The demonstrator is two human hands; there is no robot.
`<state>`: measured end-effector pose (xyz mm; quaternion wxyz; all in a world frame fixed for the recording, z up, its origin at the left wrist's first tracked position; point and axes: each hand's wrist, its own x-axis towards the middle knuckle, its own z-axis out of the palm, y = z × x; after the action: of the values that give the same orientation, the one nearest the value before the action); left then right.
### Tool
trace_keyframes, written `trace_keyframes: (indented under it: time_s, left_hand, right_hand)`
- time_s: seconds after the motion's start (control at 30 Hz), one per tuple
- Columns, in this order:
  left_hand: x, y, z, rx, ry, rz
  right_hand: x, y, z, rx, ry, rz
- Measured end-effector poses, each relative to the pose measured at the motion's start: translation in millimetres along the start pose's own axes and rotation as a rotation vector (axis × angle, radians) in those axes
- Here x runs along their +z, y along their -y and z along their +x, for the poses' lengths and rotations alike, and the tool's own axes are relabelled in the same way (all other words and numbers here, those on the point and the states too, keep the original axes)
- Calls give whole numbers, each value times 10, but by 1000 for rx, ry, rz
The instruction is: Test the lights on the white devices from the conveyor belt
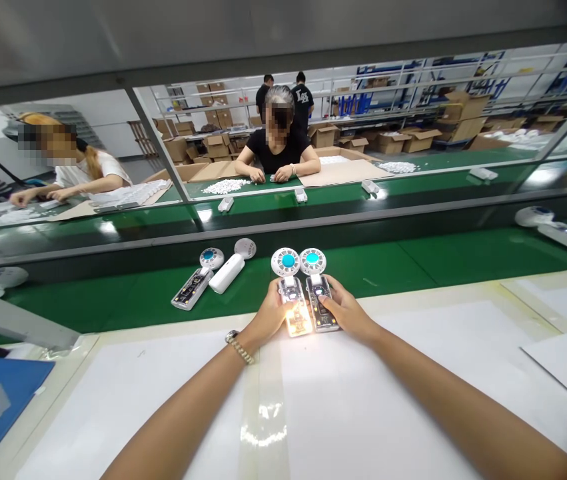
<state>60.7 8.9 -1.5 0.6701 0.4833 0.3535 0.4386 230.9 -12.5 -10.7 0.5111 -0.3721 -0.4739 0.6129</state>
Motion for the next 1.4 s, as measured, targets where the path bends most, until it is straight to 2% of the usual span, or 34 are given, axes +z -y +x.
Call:
trace_keyframes:
  time_s: [0.17,0.43,0.7,1.2,1.4]
  left_hand:
    - [-10,8,-3,-29,-14,6]
    - [-58,31,5,-3,55,-38]
    - [-76,70,10,9,59,-43]
    - [-89,71,14,1,76,-65]
    - [-36,-1,0,-74,46,-109]
  right_hand:
    - [-10,0,15,10,1,-13]
    - [-19,-8,9,-15,43,4]
    - [-48,-35,26,-111,88,-28]
    - [-81,-91,25,-106,93,-7]
    - [-65,-51,10,-49,58,9]
